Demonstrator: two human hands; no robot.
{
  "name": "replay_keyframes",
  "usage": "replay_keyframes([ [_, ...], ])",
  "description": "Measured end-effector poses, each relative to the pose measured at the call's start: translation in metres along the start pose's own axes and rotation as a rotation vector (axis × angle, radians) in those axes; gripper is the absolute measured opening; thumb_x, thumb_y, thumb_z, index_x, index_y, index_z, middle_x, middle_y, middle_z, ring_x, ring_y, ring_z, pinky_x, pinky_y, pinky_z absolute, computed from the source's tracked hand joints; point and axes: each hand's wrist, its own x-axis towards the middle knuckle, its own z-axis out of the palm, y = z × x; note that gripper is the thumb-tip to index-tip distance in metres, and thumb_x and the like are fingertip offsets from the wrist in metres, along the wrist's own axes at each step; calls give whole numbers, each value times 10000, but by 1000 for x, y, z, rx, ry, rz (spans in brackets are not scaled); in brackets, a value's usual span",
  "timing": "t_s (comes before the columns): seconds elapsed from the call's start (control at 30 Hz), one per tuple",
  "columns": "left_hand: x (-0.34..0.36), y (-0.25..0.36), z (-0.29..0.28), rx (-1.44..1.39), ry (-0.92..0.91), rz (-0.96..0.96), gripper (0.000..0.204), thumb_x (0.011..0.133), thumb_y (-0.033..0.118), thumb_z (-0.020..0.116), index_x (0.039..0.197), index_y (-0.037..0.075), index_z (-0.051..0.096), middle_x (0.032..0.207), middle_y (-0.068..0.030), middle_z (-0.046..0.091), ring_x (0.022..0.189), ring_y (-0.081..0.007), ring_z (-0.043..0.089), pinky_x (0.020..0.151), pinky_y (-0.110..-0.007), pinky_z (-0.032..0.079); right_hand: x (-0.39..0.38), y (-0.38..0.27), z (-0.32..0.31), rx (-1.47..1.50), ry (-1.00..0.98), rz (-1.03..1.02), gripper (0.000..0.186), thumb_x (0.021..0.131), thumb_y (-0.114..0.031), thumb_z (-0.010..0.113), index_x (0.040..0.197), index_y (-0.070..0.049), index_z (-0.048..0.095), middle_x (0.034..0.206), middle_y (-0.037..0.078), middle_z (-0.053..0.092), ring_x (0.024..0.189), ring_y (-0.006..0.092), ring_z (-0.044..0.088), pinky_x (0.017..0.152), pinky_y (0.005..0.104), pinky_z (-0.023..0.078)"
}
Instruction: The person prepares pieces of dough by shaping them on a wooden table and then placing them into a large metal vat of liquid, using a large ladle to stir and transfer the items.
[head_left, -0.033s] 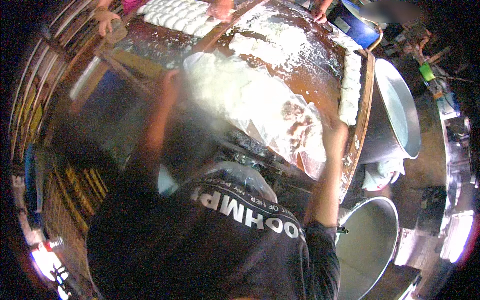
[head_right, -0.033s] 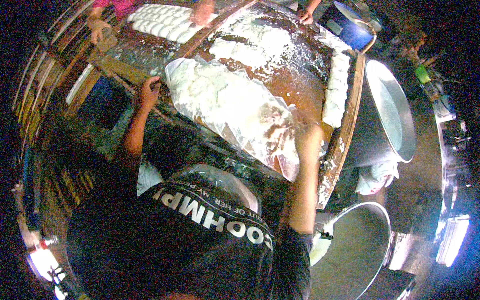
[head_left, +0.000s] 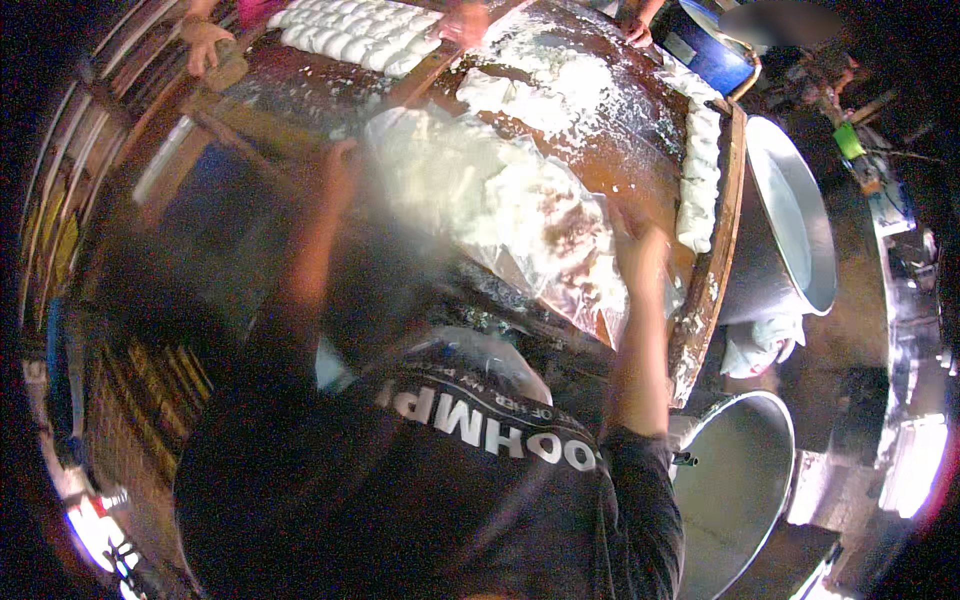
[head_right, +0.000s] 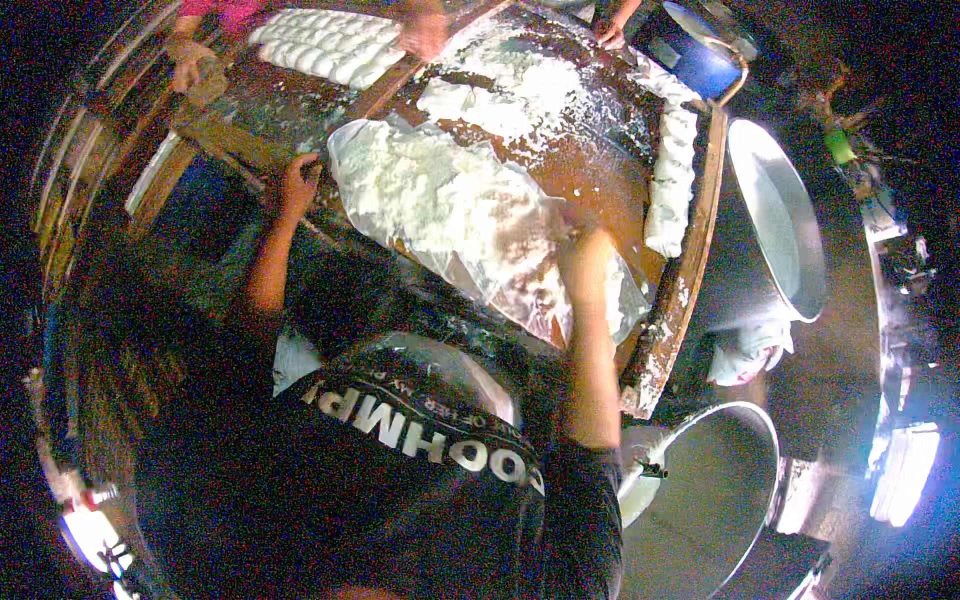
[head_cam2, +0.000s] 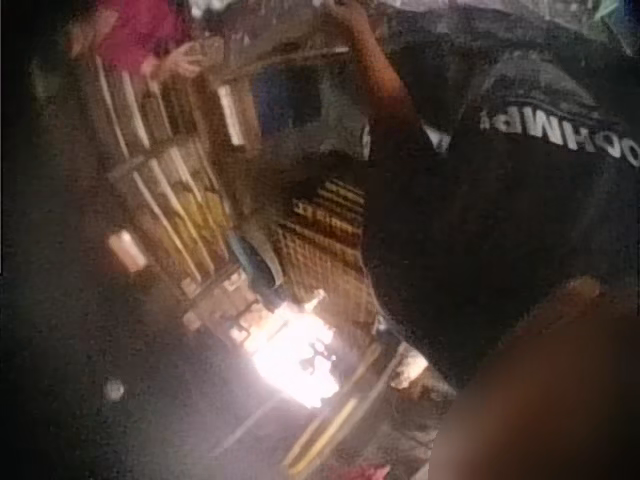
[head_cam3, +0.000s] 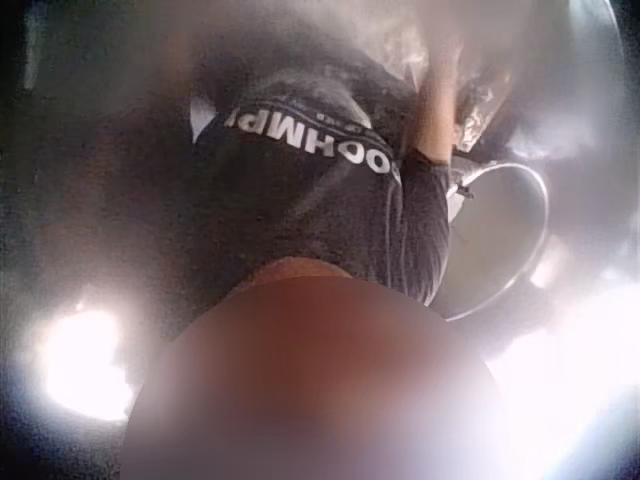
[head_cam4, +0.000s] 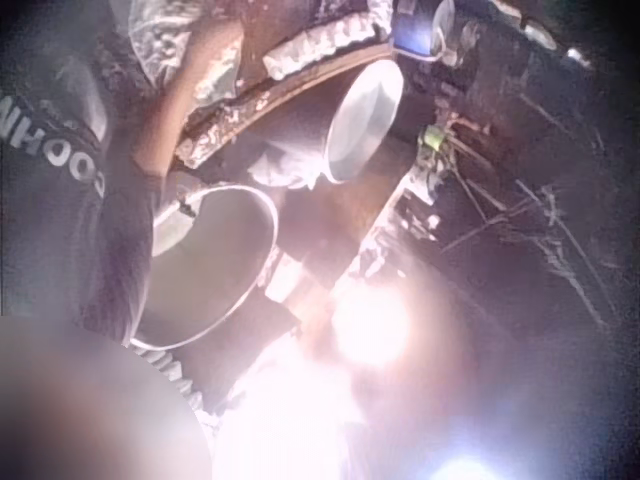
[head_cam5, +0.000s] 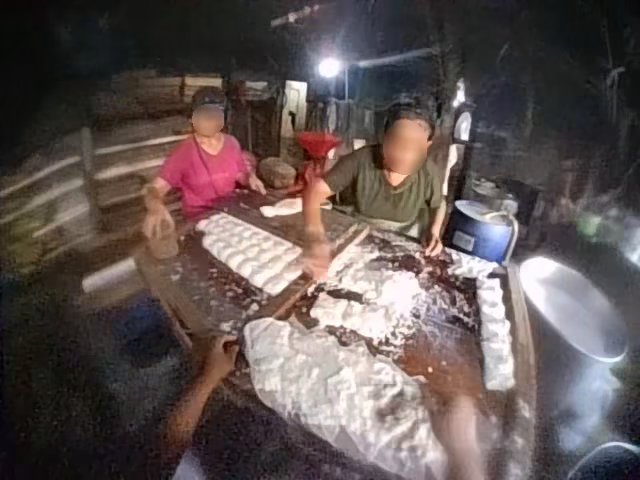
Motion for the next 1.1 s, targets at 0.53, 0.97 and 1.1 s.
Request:
replay_keyframes([
  [0.53,61,49,-38,-666,-481,-280,181,775,197,574,744,25,529,690,-47,566,651,-117,528,597,-255,421,69,-114,209,502,-290,-96,166,797,-170,486,774,-11,524,658,168,573,564,261,562,533,340,440],
  [0.97,53,103,-25,-185,-359,234,234,717,291,595,860,106,613,793,-83,570,802,-268,531,688,-359,430,165,-150,226,36,-534,-231,147,748,-99,559,882,-64,611,782,62,633,697,151,590,627,281,466],
  [1.1,60,82,-10,-189,-514,308,244,708,269,611,879,95,611,778,-102,561,756,-270,534,670,-350,430,168,-128,260,-192,-370,-721,96,756,-131,576,818,-62,600,722,52,621,633,141,578,557,268,461],
])
